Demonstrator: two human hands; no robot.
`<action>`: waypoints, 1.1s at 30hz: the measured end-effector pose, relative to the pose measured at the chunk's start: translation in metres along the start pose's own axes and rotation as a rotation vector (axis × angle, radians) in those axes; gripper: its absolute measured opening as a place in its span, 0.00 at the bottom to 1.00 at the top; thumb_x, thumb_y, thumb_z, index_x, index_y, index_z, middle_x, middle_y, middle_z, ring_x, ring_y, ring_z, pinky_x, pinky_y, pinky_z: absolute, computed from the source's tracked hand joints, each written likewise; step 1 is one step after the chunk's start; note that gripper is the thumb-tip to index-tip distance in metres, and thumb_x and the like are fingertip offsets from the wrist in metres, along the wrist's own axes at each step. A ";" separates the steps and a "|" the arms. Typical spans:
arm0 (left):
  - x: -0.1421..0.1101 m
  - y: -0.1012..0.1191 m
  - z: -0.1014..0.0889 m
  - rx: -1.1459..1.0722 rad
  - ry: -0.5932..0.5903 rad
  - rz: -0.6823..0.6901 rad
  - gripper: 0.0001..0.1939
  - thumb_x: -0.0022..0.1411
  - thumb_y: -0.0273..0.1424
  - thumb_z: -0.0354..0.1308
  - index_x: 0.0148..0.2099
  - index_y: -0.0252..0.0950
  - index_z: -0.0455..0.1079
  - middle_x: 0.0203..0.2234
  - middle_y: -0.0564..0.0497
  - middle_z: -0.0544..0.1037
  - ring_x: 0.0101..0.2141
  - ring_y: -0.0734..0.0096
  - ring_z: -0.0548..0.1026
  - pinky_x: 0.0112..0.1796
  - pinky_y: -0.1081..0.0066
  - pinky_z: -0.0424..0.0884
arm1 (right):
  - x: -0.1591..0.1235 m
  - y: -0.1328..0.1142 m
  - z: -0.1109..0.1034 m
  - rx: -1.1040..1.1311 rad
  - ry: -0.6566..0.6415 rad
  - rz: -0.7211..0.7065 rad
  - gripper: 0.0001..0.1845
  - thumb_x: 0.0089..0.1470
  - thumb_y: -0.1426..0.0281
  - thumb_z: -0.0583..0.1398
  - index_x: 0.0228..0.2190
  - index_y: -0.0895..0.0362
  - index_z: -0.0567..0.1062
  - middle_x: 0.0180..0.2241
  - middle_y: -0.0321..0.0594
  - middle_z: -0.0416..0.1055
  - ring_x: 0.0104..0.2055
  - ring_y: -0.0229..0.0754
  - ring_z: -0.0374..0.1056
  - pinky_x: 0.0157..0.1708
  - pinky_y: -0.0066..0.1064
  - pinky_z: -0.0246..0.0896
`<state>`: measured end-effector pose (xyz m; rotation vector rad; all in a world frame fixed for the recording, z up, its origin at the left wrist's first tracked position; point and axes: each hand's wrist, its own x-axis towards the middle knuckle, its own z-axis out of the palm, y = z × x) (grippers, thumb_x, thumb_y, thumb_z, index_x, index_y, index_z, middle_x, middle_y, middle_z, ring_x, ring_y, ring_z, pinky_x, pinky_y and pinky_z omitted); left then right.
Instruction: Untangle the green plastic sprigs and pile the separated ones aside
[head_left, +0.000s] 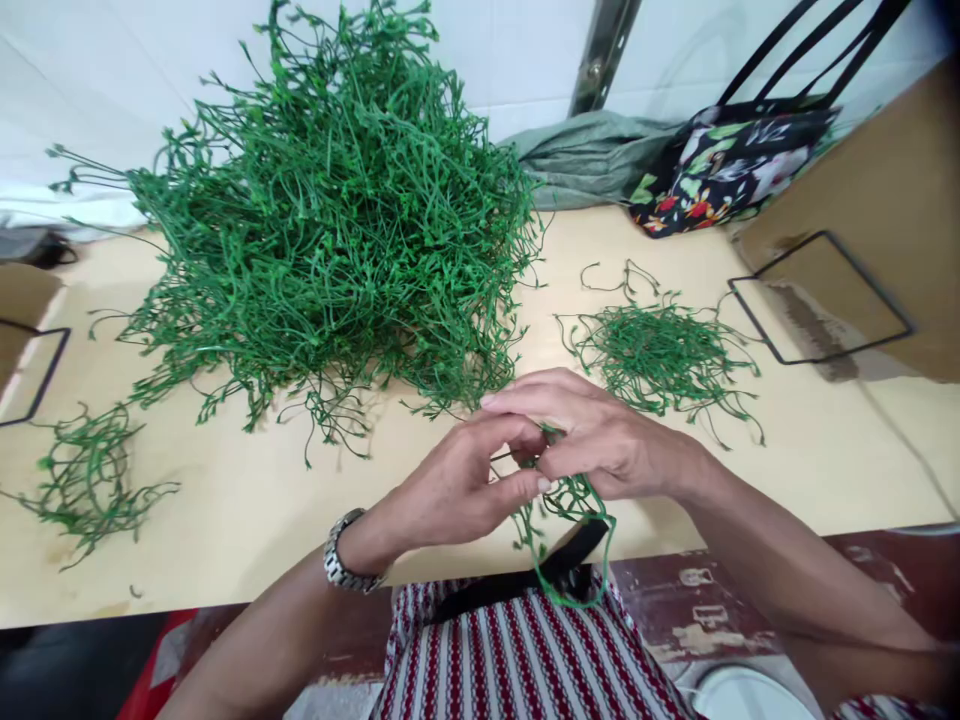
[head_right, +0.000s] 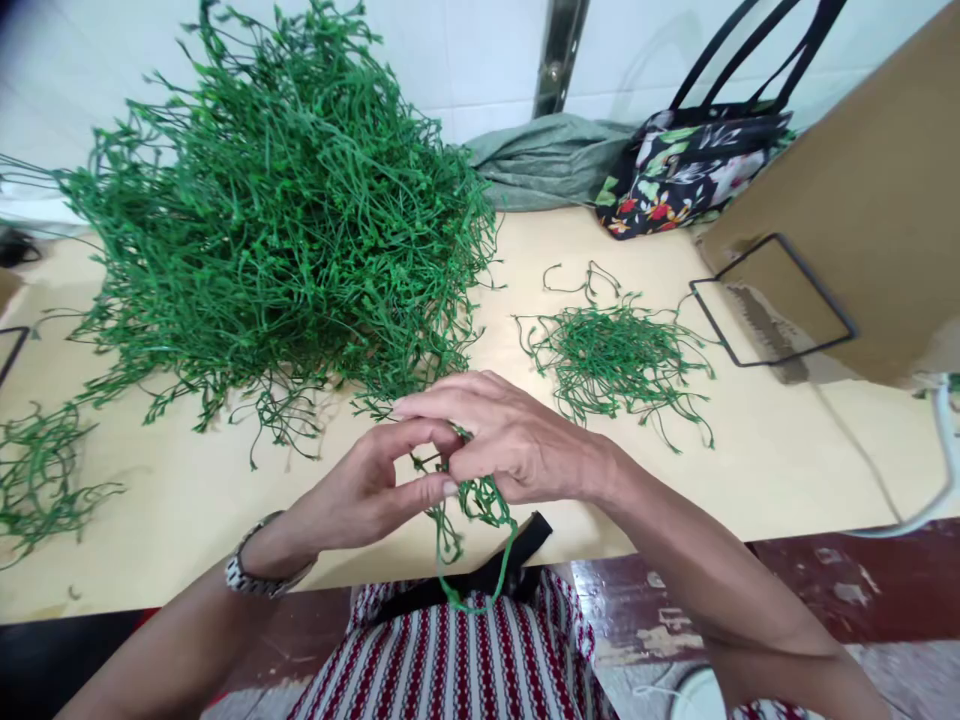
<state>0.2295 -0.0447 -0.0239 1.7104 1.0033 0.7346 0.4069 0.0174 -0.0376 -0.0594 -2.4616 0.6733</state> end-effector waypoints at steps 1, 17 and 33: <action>-0.001 -0.001 0.001 -0.042 0.017 -0.027 0.05 0.55 0.29 0.56 0.32 0.31 0.66 0.26 0.51 0.70 0.29 0.74 0.66 0.32 0.74 0.64 | 0.000 0.002 0.003 0.056 0.021 0.008 0.13 0.54 0.77 0.51 0.23 0.59 0.72 0.52 0.46 0.61 0.53 0.45 0.58 0.48 0.46 0.57; -0.014 -0.025 0.013 0.369 0.702 0.116 0.09 0.51 0.19 0.53 0.22 0.34 0.60 0.17 0.56 0.62 0.22 0.77 0.60 0.25 0.74 0.57 | -0.026 -0.019 0.024 0.128 0.476 0.417 0.26 0.51 0.69 0.56 0.53 0.54 0.62 0.51 0.46 0.62 0.54 0.49 0.57 0.52 0.46 0.56; -0.018 -0.025 0.020 -0.244 0.396 -0.154 0.05 0.54 0.28 0.53 0.27 0.33 0.66 0.20 0.55 0.64 0.23 0.78 0.60 0.25 0.74 0.58 | -0.022 -0.024 0.039 -0.214 0.352 0.402 0.22 0.50 0.78 0.57 0.49 0.59 0.64 0.33 0.42 0.68 0.34 0.37 0.65 0.35 0.31 0.64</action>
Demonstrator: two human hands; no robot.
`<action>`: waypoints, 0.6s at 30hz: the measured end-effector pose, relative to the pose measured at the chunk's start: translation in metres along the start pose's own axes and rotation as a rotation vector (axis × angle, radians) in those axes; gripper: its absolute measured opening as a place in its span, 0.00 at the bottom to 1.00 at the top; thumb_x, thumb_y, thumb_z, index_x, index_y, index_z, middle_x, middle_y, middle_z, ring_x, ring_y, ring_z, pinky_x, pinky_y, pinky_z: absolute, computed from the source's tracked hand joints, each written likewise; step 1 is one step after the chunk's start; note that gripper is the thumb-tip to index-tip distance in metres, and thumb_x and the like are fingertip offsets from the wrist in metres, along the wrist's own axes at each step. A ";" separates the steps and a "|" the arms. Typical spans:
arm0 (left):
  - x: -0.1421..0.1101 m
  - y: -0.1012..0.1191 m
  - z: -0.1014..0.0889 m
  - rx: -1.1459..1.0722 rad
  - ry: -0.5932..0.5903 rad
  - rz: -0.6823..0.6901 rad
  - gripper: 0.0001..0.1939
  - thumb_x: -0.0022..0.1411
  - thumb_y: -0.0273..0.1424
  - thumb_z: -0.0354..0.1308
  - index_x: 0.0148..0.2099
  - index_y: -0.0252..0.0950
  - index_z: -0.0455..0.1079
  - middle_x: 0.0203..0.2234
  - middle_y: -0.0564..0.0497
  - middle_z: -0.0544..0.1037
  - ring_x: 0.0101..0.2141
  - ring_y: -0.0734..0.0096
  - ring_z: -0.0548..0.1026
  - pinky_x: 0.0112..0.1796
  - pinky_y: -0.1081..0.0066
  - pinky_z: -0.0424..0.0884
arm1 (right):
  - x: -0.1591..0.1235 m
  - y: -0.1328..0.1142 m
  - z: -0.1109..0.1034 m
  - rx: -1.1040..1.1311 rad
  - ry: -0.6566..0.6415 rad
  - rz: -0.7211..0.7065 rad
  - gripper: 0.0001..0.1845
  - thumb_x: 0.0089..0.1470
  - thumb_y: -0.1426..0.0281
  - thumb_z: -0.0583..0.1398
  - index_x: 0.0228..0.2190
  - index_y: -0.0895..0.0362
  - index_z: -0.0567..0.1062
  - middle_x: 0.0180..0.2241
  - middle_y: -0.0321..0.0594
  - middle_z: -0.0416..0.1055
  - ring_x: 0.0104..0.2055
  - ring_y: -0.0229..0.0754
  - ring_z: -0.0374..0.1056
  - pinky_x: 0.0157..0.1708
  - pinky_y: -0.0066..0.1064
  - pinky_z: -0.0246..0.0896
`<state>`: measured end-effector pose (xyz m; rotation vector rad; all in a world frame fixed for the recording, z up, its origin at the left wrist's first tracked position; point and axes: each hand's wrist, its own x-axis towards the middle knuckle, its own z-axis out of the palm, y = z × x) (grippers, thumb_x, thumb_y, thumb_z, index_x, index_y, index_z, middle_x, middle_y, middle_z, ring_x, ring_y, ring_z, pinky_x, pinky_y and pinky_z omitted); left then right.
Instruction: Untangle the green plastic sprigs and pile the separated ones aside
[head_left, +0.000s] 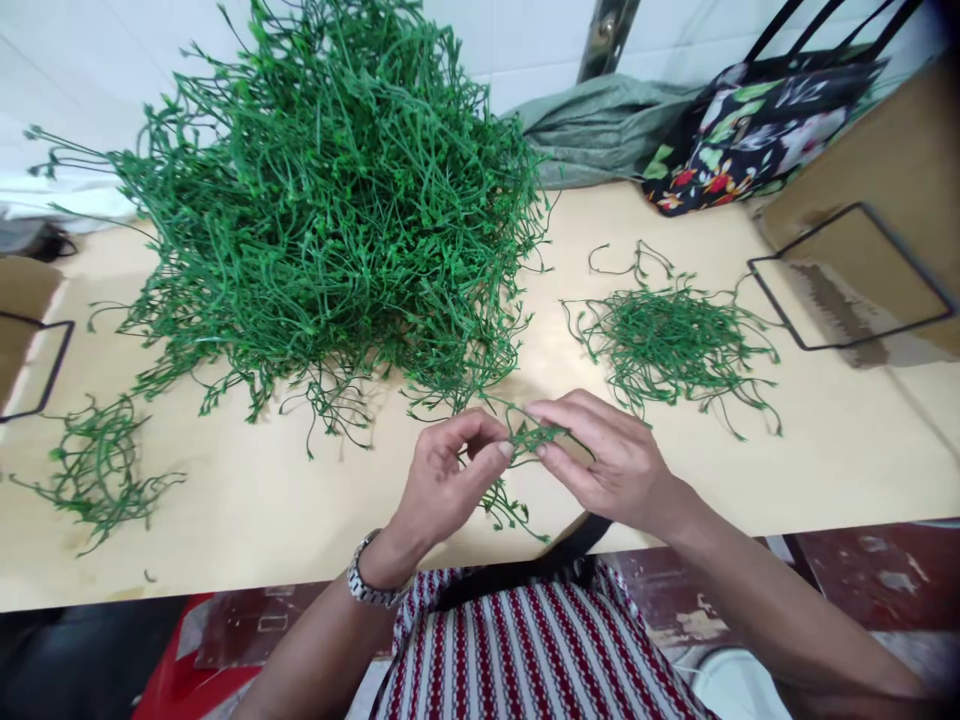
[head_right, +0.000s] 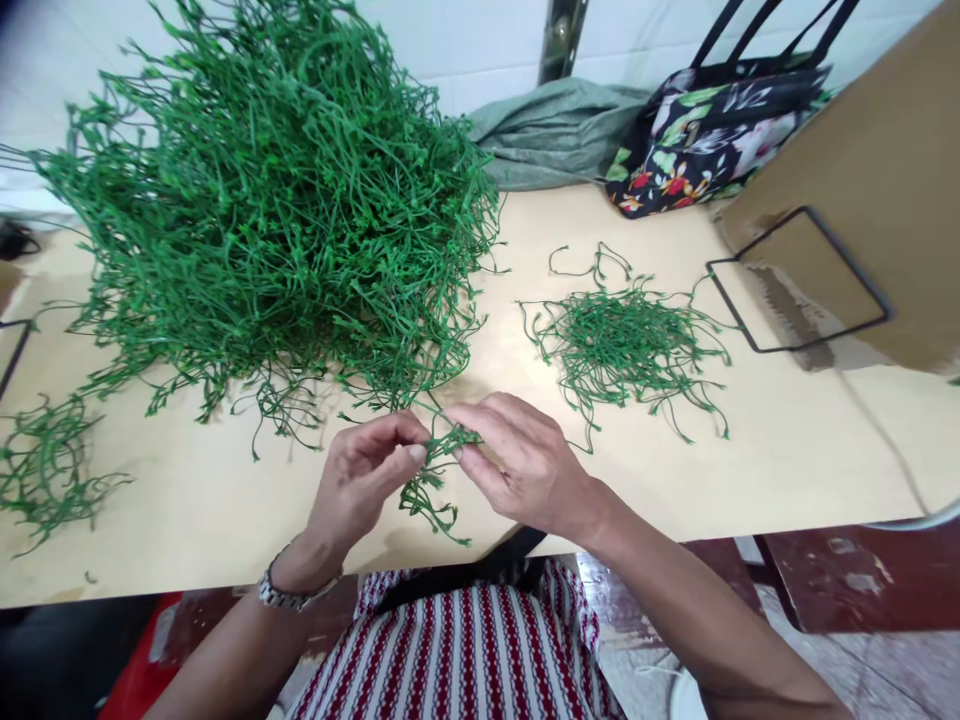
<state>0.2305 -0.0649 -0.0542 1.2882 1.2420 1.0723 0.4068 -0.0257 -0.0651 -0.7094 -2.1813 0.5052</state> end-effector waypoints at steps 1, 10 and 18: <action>0.000 0.001 0.000 0.011 -0.014 -0.032 0.05 0.53 0.28 0.54 0.27 0.33 0.65 0.19 0.55 0.63 0.22 0.78 0.59 0.25 0.74 0.57 | 0.000 0.000 -0.001 0.011 -0.023 0.009 0.25 0.50 0.77 0.57 0.51 0.59 0.62 0.34 0.41 0.67 0.35 0.37 0.64 0.36 0.31 0.64; 0.002 0.004 0.001 0.096 -0.018 -0.049 0.04 0.52 0.25 0.52 0.25 0.34 0.60 0.18 0.57 0.60 0.22 0.79 0.59 0.25 0.75 0.57 | 0.008 0.007 -0.005 0.159 -0.200 -0.008 0.13 0.53 0.75 0.55 0.42 0.59 0.69 0.30 0.39 0.66 0.32 0.35 0.63 0.31 0.27 0.63; 0.004 0.005 0.005 0.132 -0.003 -0.124 0.05 0.50 0.23 0.50 0.24 0.34 0.59 0.17 0.58 0.59 0.20 0.81 0.56 0.21 0.78 0.54 | 0.003 0.015 -0.004 -0.059 -0.120 -0.111 0.14 0.50 0.73 0.57 0.41 0.57 0.68 0.44 0.48 0.65 0.48 0.45 0.62 0.45 0.42 0.62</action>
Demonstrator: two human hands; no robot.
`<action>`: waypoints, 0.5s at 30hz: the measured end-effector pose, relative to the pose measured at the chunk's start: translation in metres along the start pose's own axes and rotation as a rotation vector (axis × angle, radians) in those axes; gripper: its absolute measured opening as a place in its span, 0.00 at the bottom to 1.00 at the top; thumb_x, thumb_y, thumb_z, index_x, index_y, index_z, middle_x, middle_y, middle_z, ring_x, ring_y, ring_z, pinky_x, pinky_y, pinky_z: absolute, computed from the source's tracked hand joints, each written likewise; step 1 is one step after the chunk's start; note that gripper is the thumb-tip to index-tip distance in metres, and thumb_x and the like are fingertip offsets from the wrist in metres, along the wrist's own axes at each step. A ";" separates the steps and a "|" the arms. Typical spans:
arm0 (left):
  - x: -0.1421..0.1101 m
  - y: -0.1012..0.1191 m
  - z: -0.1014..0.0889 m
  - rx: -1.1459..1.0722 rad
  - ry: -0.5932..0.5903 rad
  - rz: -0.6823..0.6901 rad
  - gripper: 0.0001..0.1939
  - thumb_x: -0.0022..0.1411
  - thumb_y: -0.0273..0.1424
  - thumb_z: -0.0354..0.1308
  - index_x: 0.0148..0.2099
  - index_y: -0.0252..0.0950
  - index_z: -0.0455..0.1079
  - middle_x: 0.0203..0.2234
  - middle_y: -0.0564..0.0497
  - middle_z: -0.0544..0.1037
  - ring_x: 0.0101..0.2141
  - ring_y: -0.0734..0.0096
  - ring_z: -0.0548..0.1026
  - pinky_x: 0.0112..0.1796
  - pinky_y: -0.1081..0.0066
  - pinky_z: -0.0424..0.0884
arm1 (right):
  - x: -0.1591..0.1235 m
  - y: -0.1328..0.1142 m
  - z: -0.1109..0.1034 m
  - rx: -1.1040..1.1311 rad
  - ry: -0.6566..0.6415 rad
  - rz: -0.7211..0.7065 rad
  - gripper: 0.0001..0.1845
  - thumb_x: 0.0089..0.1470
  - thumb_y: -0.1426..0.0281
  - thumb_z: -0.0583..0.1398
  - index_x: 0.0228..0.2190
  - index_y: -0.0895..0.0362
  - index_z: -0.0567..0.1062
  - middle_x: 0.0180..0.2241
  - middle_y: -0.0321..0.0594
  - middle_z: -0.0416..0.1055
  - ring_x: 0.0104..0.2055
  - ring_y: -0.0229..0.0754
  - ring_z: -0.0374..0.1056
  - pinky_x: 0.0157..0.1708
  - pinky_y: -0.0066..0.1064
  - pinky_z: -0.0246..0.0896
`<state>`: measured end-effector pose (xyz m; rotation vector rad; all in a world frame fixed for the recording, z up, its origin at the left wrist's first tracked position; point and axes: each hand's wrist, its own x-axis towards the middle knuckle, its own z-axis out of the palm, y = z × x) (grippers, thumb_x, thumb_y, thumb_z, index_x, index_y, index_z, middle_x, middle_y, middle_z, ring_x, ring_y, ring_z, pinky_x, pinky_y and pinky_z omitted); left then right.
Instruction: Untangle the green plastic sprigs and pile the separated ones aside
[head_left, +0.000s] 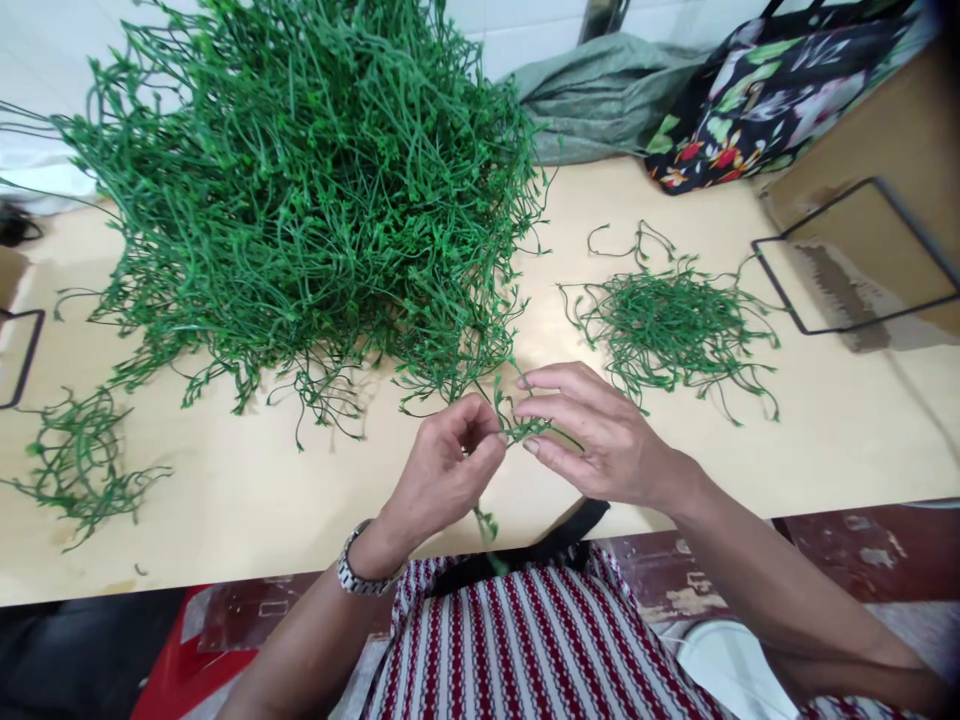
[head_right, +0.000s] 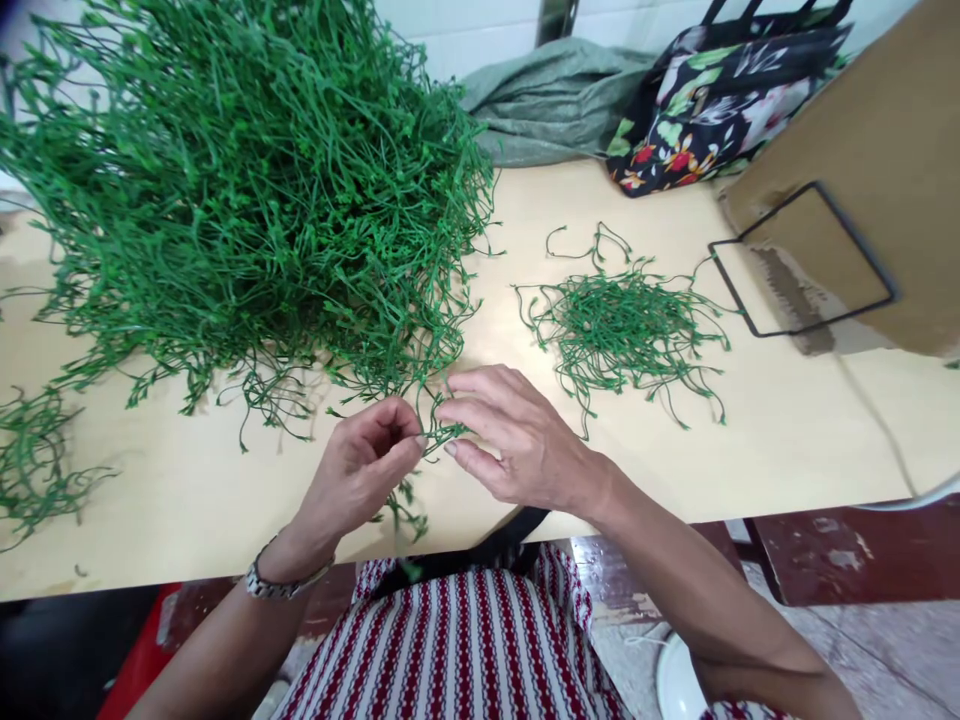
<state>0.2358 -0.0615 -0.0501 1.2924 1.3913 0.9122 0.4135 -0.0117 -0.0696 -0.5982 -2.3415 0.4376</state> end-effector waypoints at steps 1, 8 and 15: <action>0.001 0.000 0.001 -0.020 0.009 -0.020 0.05 0.50 0.23 0.50 0.24 0.34 0.58 0.17 0.58 0.59 0.19 0.81 0.56 0.20 0.78 0.53 | 0.000 0.001 0.000 -0.030 0.013 -0.026 0.14 0.50 0.74 0.57 0.42 0.57 0.68 0.44 0.47 0.66 0.49 0.46 0.62 0.45 0.43 0.62; 0.005 -0.001 0.010 -0.128 0.056 -0.153 0.07 0.49 0.23 0.49 0.22 0.35 0.56 0.14 0.61 0.55 0.16 0.84 0.51 0.17 0.79 0.48 | -0.006 0.011 0.006 -0.372 0.169 -0.220 0.15 0.46 0.75 0.61 0.39 0.52 0.71 0.47 0.43 0.66 0.50 0.46 0.61 0.48 0.44 0.61; 0.009 -0.006 0.015 -0.302 0.002 -0.242 0.08 0.50 0.26 0.50 0.23 0.36 0.54 0.13 0.61 0.53 0.15 0.84 0.51 0.17 0.78 0.48 | -0.021 0.016 0.009 -0.439 0.229 -0.242 0.13 0.45 0.73 0.63 0.35 0.47 0.72 0.40 0.34 0.71 0.39 0.40 0.68 0.43 0.41 0.64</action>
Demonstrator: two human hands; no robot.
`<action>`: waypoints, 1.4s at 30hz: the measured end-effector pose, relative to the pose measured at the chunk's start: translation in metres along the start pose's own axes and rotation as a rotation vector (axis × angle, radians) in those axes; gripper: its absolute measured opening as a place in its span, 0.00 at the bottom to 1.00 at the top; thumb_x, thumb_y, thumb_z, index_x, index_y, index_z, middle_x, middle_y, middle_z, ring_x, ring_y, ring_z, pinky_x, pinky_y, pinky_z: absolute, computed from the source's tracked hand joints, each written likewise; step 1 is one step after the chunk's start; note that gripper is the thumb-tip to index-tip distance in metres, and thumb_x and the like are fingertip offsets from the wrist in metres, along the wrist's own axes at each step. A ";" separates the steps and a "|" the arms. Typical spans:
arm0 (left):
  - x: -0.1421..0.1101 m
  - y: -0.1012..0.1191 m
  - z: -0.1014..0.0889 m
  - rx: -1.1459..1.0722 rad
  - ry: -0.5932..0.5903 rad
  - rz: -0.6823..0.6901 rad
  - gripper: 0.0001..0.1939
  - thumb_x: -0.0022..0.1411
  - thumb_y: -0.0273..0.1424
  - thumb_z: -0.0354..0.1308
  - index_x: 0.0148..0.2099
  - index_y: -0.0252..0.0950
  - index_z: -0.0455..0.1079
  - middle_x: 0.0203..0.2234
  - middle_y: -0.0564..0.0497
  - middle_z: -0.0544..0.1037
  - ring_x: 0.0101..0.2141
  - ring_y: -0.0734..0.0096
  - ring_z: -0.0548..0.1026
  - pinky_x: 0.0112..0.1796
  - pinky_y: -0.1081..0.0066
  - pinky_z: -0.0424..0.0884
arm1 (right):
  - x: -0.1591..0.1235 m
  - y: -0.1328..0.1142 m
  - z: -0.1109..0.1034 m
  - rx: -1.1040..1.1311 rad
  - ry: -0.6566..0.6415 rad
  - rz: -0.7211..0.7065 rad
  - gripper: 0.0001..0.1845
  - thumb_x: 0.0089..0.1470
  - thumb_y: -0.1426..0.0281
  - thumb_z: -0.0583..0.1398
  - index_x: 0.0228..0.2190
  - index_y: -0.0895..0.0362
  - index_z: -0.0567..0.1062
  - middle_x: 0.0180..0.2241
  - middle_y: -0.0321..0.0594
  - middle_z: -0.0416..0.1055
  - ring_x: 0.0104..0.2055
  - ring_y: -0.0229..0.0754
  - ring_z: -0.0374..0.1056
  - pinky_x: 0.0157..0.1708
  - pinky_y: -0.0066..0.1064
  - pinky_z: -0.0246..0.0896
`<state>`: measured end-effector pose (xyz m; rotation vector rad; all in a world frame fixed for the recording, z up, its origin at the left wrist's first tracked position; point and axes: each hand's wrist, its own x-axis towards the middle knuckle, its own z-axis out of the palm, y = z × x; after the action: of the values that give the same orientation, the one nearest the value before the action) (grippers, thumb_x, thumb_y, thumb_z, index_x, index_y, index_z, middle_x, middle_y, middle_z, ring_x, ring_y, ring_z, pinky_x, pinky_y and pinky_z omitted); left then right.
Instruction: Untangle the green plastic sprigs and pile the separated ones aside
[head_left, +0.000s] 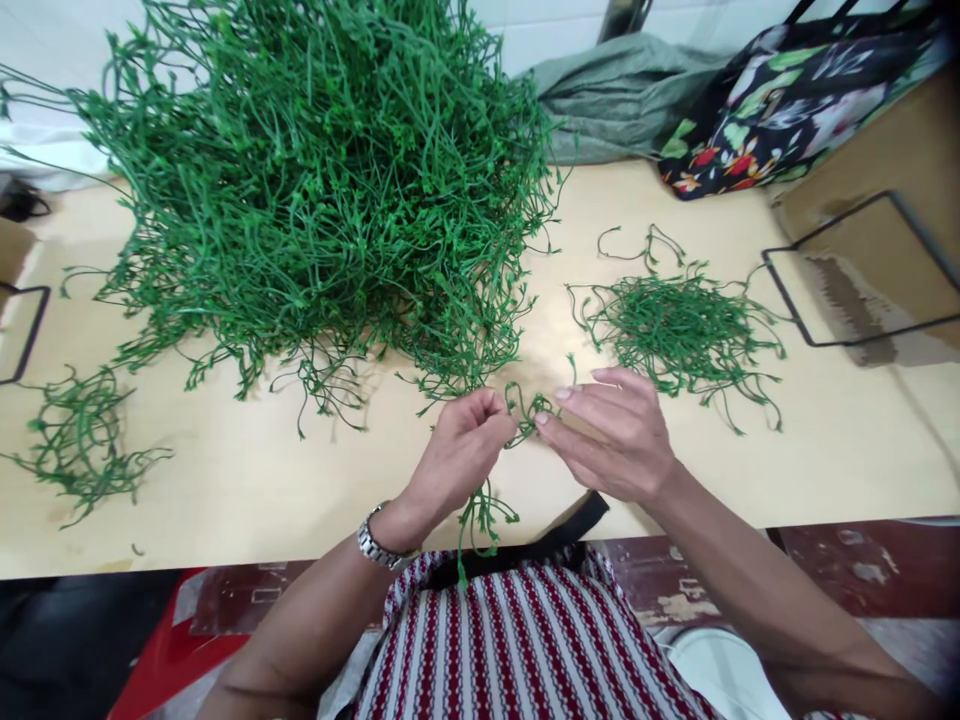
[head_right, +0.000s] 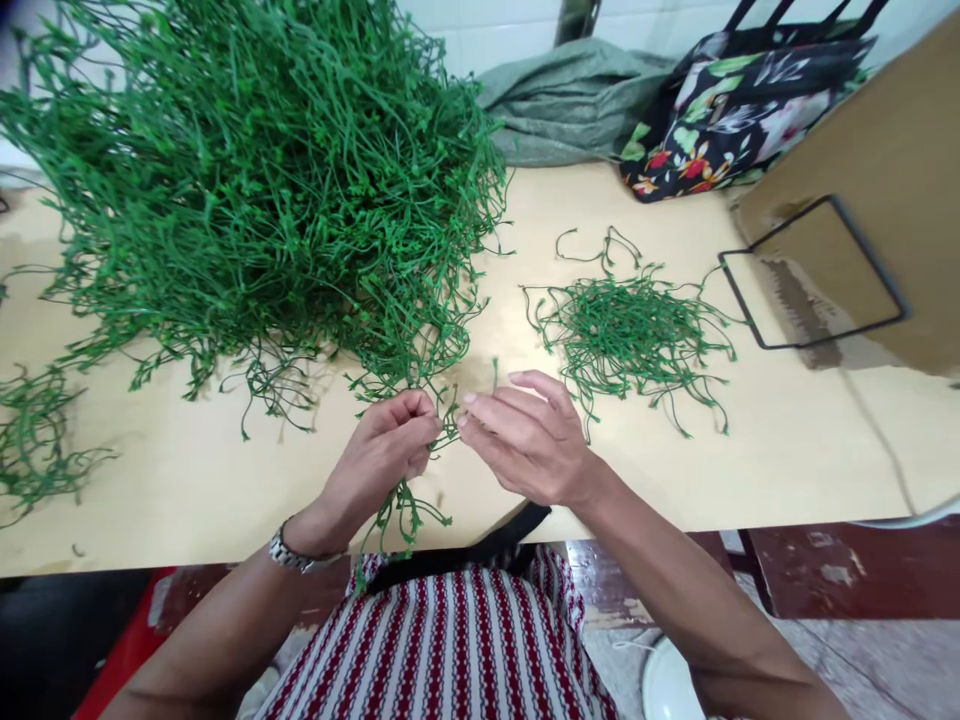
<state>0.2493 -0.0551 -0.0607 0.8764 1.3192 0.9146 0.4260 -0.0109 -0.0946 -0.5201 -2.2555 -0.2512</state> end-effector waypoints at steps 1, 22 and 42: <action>0.000 0.000 0.000 -0.011 -0.012 -0.001 0.08 0.50 0.26 0.51 0.22 0.36 0.54 0.13 0.61 0.53 0.15 0.84 0.51 0.17 0.78 0.48 | -0.001 -0.001 -0.001 0.012 -0.004 -0.002 0.13 0.45 0.73 0.63 0.35 0.47 0.73 0.38 0.34 0.72 0.37 0.39 0.69 0.43 0.40 0.64; 0.001 -0.001 -0.002 0.359 -0.021 0.218 0.08 0.48 0.23 0.49 0.19 0.34 0.57 0.15 0.58 0.56 0.20 0.81 0.55 0.21 0.78 0.53 | 0.009 -0.002 -0.002 0.219 -0.083 0.030 0.11 0.49 0.76 0.59 0.35 0.50 0.72 0.34 0.35 0.71 0.44 0.41 0.64 0.48 0.44 0.59; -0.003 0.006 -0.008 0.061 -0.140 0.179 0.07 0.51 0.28 0.56 0.23 0.33 0.63 0.16 0.57 0.61 0.19 0.81 0.56 0.20 0.76 0.52 | 0.009 0.002 -0.010 0.290 -0.109 0.126 0.22 0.45 0.69 0.64 0.44 0.49 0.67 0.40 0.39 0.70 0.45 0.44 0.65 0.49 0.45 0.56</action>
<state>0.2409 -0.0555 -0.0549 1.1003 1.1662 0.9370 0.4282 -0.0095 -0.0807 -0.5280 -2.3013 0.1698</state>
